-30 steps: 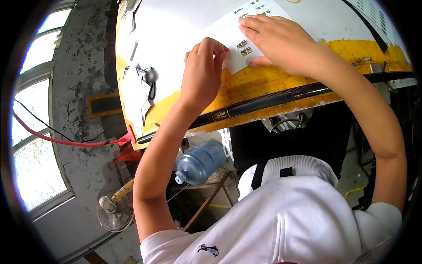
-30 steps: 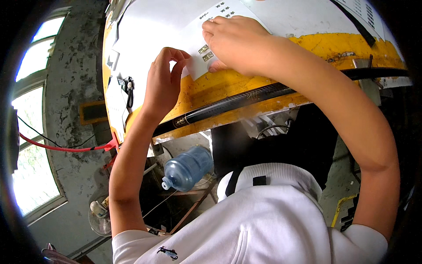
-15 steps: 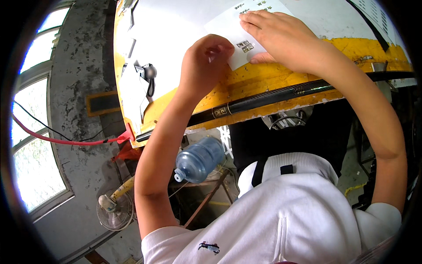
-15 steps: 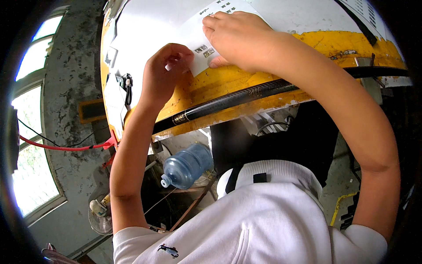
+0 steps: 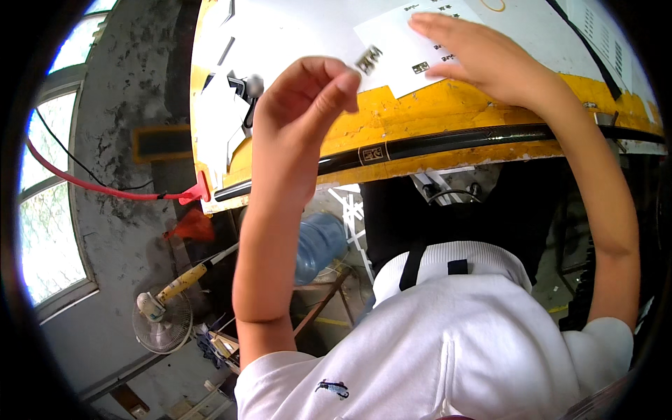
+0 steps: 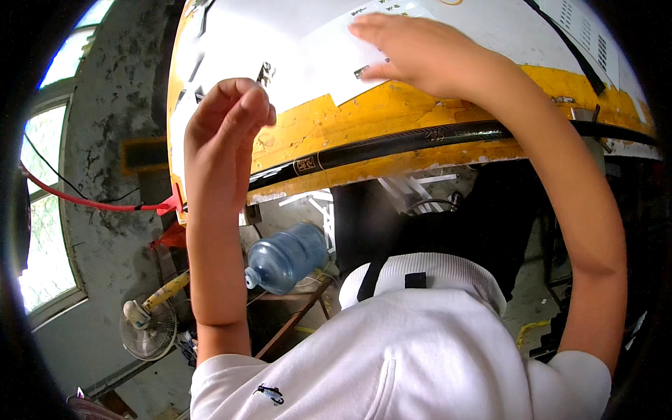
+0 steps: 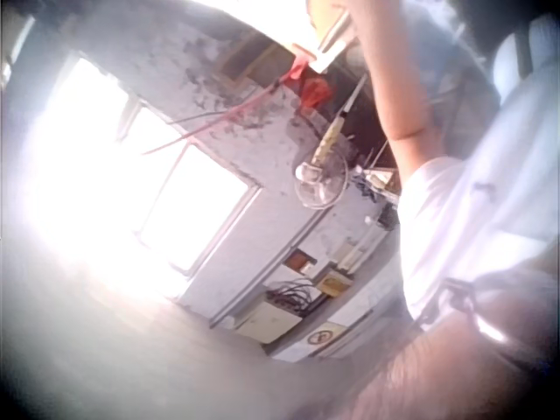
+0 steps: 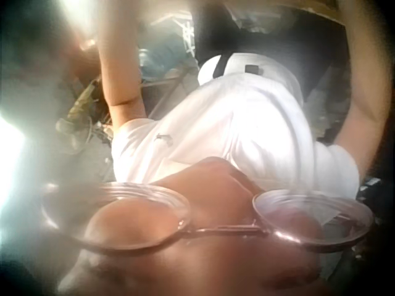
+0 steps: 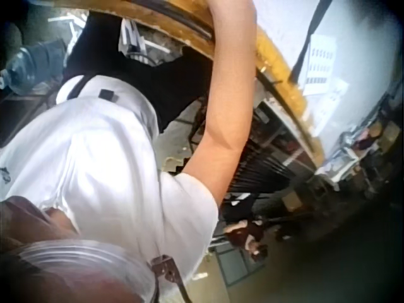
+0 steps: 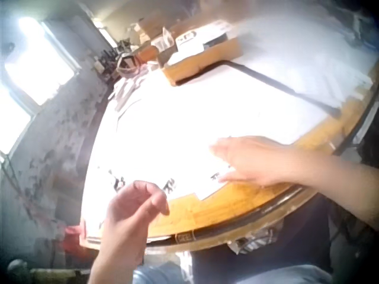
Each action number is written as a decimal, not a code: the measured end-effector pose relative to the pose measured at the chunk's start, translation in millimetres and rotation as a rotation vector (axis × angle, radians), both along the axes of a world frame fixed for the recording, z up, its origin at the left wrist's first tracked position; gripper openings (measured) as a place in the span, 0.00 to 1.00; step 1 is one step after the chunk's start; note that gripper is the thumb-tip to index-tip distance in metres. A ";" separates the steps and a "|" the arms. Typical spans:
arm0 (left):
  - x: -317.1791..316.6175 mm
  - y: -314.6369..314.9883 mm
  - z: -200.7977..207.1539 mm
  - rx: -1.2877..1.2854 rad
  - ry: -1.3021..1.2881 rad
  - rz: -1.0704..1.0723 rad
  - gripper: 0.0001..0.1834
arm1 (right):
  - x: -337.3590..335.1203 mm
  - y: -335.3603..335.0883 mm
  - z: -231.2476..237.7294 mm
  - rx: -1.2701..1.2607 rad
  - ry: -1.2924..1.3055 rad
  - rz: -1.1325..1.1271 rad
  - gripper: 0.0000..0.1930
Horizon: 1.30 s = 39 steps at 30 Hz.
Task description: The person labels long black rods. They peel individual stickers from a sheet and apply them to the ends of the rods, smoothing the label down with their fingers before setting each rod aside.
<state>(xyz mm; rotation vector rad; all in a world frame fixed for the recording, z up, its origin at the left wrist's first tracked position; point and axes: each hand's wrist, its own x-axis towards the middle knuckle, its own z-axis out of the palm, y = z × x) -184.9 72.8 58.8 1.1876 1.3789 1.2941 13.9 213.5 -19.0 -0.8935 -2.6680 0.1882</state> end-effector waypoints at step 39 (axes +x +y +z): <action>9.6 -77.2 -33.2 -0.215 0.254 0.382 0.11 | -43.3 -148.9 20.4 -0.284 0.475 -0.205 0.05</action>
